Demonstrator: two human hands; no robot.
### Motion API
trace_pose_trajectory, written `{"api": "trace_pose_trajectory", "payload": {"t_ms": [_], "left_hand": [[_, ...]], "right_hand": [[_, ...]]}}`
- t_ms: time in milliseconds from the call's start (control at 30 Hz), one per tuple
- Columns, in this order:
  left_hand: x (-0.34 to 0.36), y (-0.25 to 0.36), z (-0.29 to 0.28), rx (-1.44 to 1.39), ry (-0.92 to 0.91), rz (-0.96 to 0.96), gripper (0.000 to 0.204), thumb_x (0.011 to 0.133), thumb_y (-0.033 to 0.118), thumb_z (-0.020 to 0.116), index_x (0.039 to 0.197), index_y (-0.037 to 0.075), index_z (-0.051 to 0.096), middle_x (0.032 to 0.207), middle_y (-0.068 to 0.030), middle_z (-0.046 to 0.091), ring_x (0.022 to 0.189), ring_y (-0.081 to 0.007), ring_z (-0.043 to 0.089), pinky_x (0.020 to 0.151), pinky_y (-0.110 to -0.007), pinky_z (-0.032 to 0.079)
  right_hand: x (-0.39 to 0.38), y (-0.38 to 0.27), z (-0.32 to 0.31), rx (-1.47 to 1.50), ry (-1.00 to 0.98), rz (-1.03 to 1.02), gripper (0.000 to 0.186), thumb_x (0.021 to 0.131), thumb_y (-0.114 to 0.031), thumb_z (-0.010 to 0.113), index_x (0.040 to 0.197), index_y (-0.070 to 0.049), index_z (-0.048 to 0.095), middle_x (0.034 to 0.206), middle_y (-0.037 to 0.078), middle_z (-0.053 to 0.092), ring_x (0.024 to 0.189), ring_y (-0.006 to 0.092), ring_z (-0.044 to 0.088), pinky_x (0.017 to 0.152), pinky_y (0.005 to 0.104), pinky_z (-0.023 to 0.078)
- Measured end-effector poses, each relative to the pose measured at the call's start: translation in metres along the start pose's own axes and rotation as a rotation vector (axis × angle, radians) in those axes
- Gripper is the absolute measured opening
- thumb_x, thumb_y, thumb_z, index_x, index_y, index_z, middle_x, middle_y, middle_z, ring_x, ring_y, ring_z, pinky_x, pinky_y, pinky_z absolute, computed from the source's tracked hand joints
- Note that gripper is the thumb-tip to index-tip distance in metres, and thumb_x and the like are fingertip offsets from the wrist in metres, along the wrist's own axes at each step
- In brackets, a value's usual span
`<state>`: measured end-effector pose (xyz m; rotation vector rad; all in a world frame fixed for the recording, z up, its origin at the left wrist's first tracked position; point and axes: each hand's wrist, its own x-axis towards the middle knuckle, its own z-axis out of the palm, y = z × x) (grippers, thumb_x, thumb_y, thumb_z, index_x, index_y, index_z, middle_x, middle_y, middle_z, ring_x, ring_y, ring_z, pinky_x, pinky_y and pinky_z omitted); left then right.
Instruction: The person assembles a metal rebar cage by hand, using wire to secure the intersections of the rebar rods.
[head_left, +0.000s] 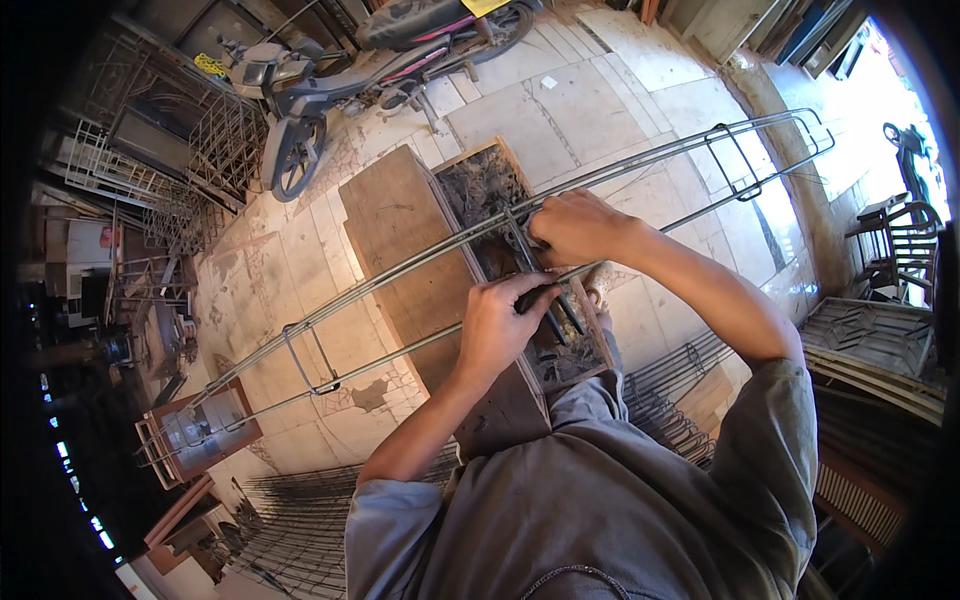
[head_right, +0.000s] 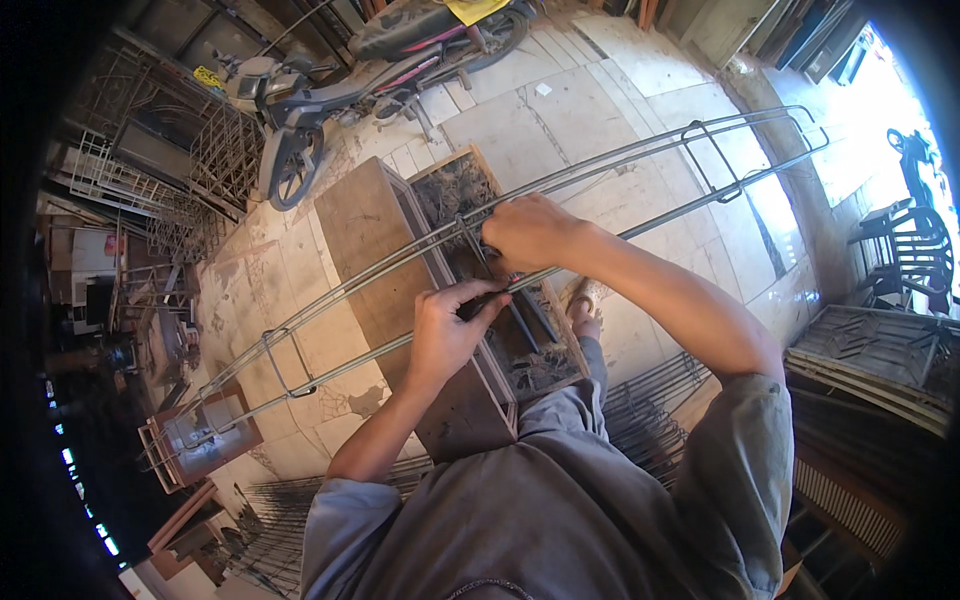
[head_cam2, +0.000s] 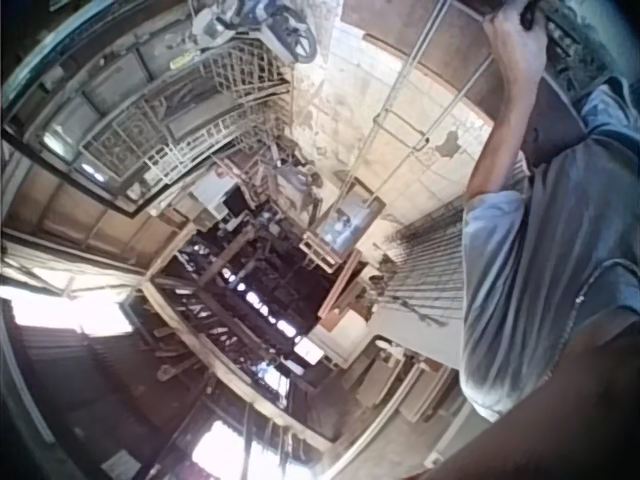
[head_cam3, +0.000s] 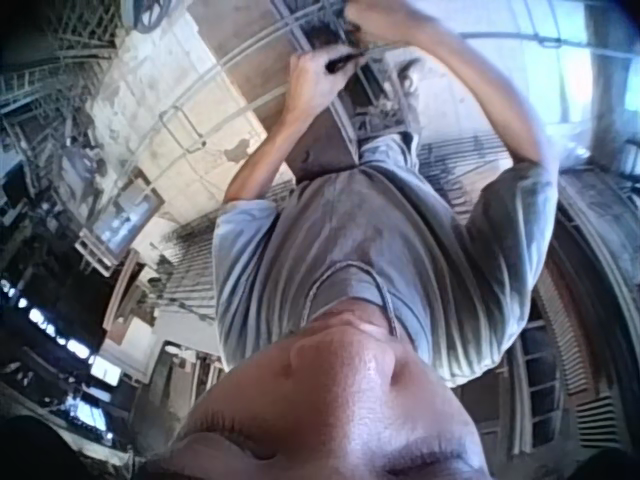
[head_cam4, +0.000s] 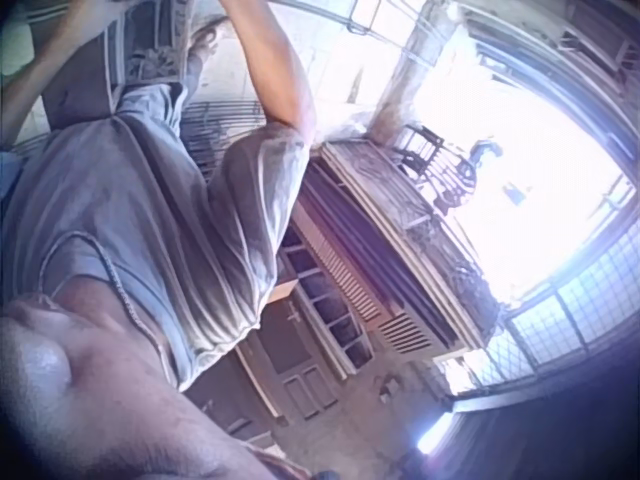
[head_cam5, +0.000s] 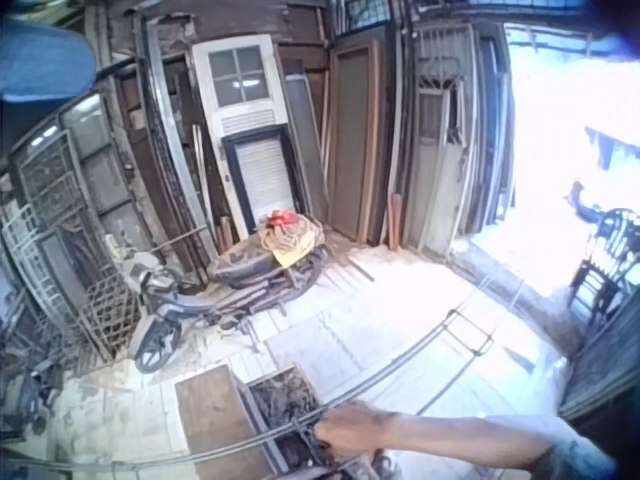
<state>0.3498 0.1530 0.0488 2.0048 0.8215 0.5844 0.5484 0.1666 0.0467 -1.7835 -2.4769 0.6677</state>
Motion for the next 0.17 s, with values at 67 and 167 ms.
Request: {"api": "trace_pose_trajectory", "payload": {"t_ms": [67,167], "left_hand": [[0.0013,-0.003,-0.0022,0.033,-0.049,0.04,0.021,0.077,0.014,0.079,0.094,0.003,0.073,0.088,-0.015,0.072,0.08,-0.0248,0.072,0.073,-0.031,0.054],[0.0032,-0.0055,-0.0078,0.089,-0.13,0.114,0.026,0.079,0.013,0.078,0.104,0.006,0.071,0.096,-0.0145,0.072,0.085,-0.0235,0.072,0.078,-0.033,0.055]], "right_hand": [[0.002,0.0035,0.0038,0.03,-0.01,-0.04,0.031,0.072,-0.032,0.072,0.073,-0.002,0.07,0.073,0.019,0.067,0.076,0.0379,0.068,0.068,0.0456,0.055],[0.0048,0.0036,0.0072,0.093,0.003,-0.042,0.027,0.068,-0.029,0.072,0.073,-0.003,0.07,0.071,0.021,0.066,0.076,0.04,0.067,0.071,0.0463,0.054]]}}
